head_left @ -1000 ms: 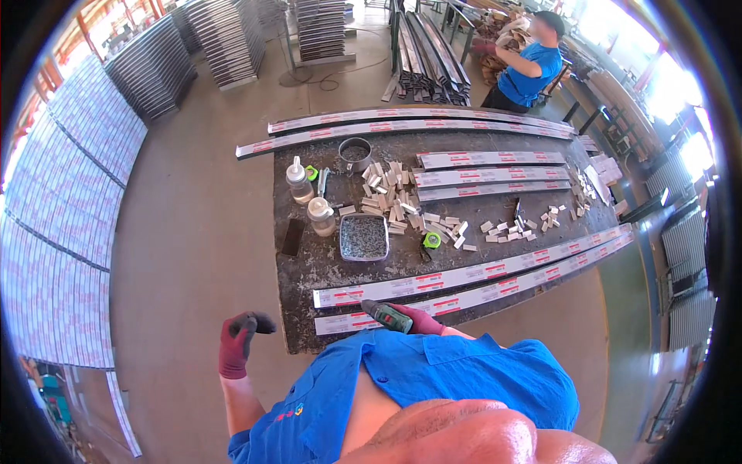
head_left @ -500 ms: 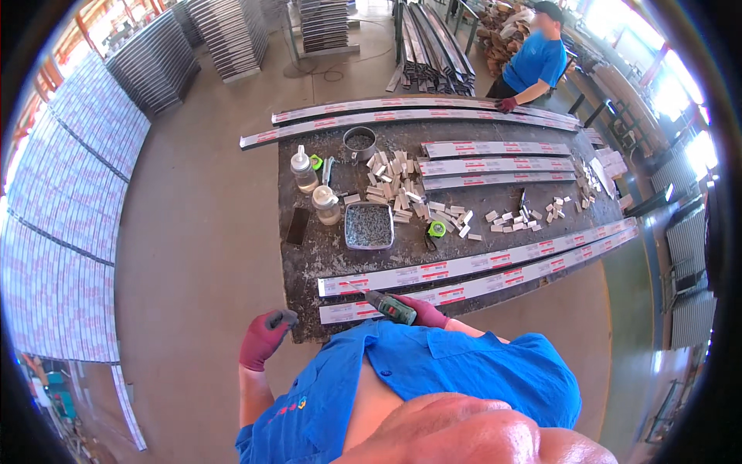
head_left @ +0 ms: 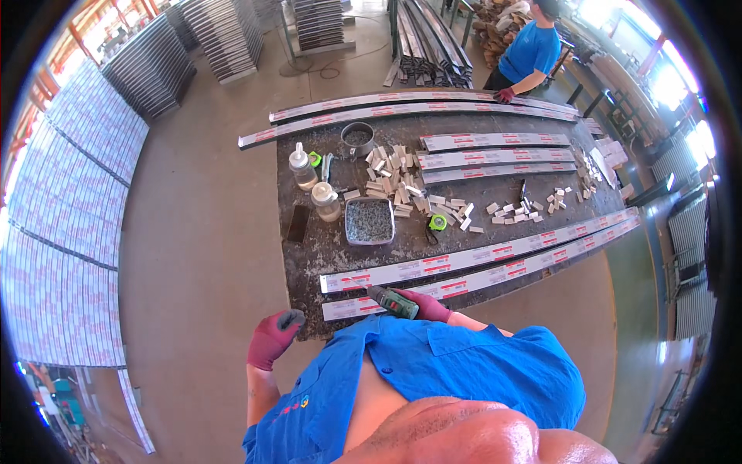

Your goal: Assembling metal profiles by drilling and securing them with screws.

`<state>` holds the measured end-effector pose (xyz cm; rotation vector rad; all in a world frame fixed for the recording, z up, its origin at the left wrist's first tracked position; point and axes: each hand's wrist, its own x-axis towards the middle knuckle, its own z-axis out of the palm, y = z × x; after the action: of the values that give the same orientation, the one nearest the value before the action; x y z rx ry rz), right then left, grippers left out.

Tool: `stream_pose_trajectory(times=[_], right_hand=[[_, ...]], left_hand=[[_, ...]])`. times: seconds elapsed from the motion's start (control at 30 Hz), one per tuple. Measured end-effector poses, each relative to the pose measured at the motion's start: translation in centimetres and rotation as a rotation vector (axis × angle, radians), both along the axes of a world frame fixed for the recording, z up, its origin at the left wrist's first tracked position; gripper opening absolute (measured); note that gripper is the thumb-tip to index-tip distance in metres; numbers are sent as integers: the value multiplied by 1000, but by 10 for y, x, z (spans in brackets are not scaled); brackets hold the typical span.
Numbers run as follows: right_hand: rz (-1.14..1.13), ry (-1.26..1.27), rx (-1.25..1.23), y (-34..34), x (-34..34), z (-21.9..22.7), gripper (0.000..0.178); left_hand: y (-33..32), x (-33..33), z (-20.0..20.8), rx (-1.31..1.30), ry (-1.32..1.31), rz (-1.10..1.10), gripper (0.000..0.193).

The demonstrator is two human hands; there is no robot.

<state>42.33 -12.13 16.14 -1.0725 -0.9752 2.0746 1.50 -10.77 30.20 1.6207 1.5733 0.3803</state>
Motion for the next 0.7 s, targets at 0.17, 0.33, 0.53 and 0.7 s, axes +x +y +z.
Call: stream_pose_trajectory(times=[0.17,0.33,0.53,0.7], right_hand=[[55,-204,200,-4,-1,-9,80],[116,-226,290,0,9,-65,81],[14,3,64,-2,4,-50,81],[-133,434,-444,5,-5,6,70]], left_hand=[[-6,5,-6,-16,-27,25,34],[-7,7,-14,11,2,-6,33],[-9,4,-25,40,5,-8,34],[-10,7,-21,40,11,-17,34]])
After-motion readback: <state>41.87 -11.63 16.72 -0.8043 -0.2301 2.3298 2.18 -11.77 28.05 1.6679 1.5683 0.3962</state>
